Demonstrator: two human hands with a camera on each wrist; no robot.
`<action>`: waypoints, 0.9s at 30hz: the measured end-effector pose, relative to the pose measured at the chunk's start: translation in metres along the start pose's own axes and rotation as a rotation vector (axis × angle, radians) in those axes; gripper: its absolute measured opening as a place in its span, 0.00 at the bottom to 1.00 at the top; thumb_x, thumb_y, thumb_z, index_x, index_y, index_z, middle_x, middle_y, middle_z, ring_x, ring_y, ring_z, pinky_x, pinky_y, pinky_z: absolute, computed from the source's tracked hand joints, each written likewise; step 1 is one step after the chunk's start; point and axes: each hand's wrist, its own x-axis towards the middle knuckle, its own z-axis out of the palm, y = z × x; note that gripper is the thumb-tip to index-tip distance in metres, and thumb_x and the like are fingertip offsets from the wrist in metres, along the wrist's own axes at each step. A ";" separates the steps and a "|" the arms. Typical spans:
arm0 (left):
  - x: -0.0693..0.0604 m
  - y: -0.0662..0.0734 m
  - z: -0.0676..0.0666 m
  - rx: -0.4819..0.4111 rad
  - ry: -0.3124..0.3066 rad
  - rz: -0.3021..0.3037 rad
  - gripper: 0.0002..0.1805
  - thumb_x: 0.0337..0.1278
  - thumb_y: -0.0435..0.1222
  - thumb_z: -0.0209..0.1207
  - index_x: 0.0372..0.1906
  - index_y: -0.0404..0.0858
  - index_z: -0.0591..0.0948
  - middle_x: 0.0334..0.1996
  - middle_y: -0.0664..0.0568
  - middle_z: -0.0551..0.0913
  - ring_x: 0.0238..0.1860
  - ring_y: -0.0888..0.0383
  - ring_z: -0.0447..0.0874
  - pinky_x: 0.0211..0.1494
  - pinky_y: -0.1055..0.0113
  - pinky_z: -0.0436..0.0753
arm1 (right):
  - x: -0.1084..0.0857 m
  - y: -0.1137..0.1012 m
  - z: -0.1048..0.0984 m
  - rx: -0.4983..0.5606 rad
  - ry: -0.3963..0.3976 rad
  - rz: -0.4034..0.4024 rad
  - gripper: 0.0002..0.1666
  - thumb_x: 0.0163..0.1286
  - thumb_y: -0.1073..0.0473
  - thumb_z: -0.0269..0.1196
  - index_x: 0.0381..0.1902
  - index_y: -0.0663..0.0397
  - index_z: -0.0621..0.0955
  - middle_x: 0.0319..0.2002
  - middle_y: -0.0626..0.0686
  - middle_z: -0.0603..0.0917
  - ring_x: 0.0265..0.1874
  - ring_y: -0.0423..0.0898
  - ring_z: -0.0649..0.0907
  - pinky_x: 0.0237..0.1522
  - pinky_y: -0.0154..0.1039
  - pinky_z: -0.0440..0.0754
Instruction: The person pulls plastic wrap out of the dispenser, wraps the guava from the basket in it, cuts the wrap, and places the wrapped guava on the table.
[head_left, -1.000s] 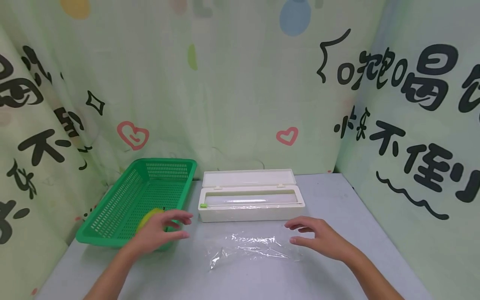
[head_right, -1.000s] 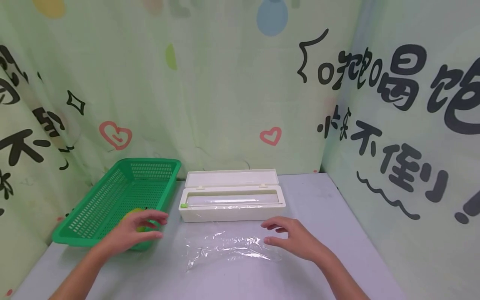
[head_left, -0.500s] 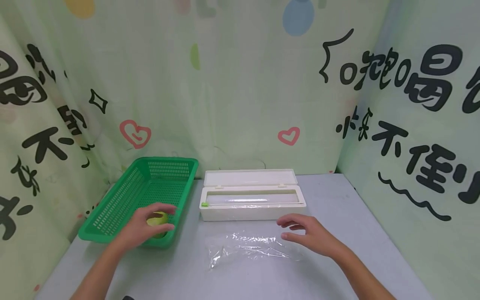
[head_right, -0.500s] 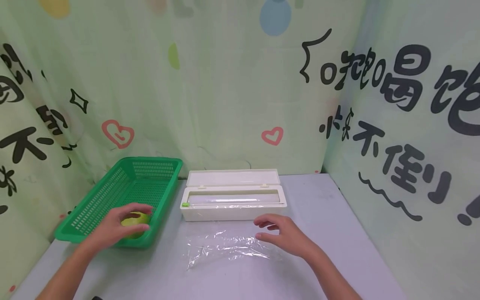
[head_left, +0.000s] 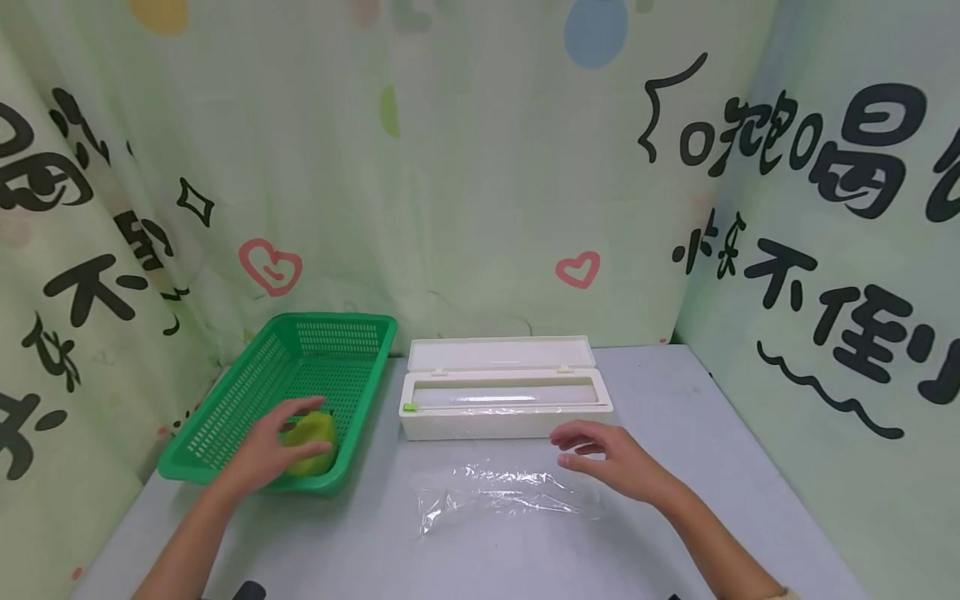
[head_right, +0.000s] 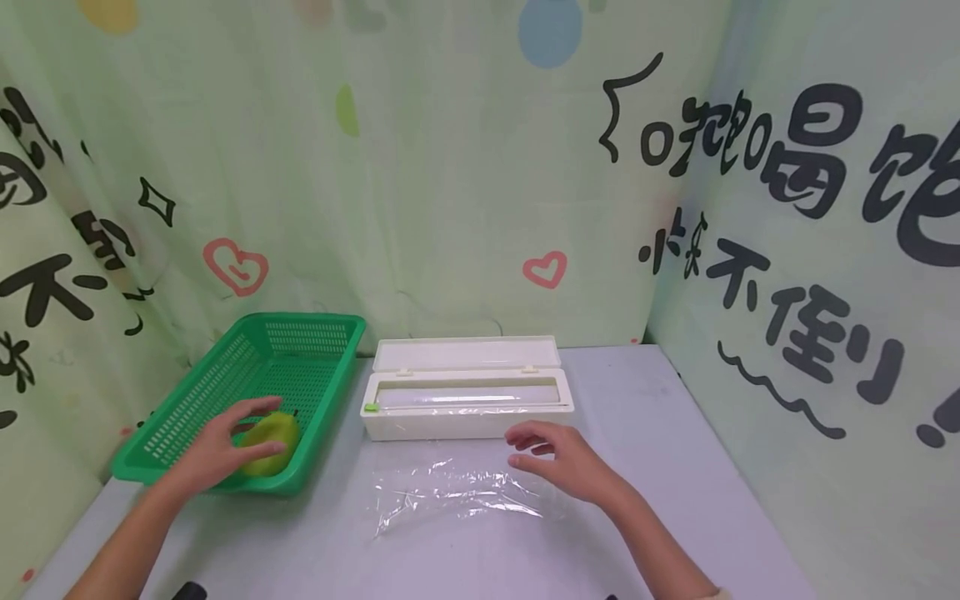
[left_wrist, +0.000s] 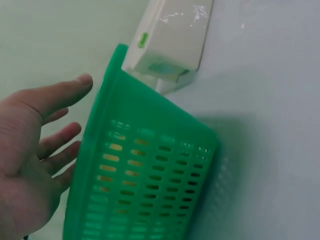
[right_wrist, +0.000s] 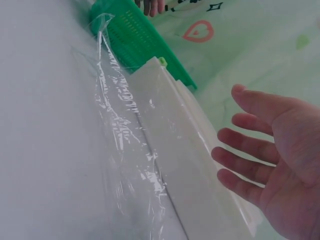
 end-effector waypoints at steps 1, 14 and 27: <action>0.000 -0.003 0.000 0.006 0.000 -0.009 0.35 0.52 0.44 0.68 0.65 0.39 0.71 0.61 0.42 0.76 0.60 0.45 0.72 0.59 0.45 0.76 | 0.000 0.001 0.000 0.001 0.001 0.003 0.17 0.68 0.53 0.63 0.53 0.51 0.80 0.47 0.50 0.84 0.47 0.43 0.84 0.51 0.38 0.83; 0.008 -0.018 0.001 0.102 -0.091 -0.125 0.45 0.46 0.47 0.72 0.68 0.35 0.66 0.65 0.32 0.66 0.65 0.31 0.63 0.60 0.33 0.69 | -0.001 0.015 -0.005 -0.029 0.073 0.064 0.19 0.67 0.53 0.64 0.53 0.53 0.80 0.47 0.51 0.85 0.44 0.34 0.82 0.49 0.34 0.83; 0.013 -0.015 0.001 0.157 -0.205 -0.185 0.51 0.41 0.46 0.74 0.69 0.32 0.62 0.64 0.28 0.64 0.60 0.32 0.68 0.55 0.37 0.75 | -0.002 0.036 -0.028 -0.115 0.229 0.147 0.24 0.65 0.53 0.66 0.55 0.59 0.78 0.48 0.56 0.85 0.47 0.49 0.84 0.46 0.26 0.81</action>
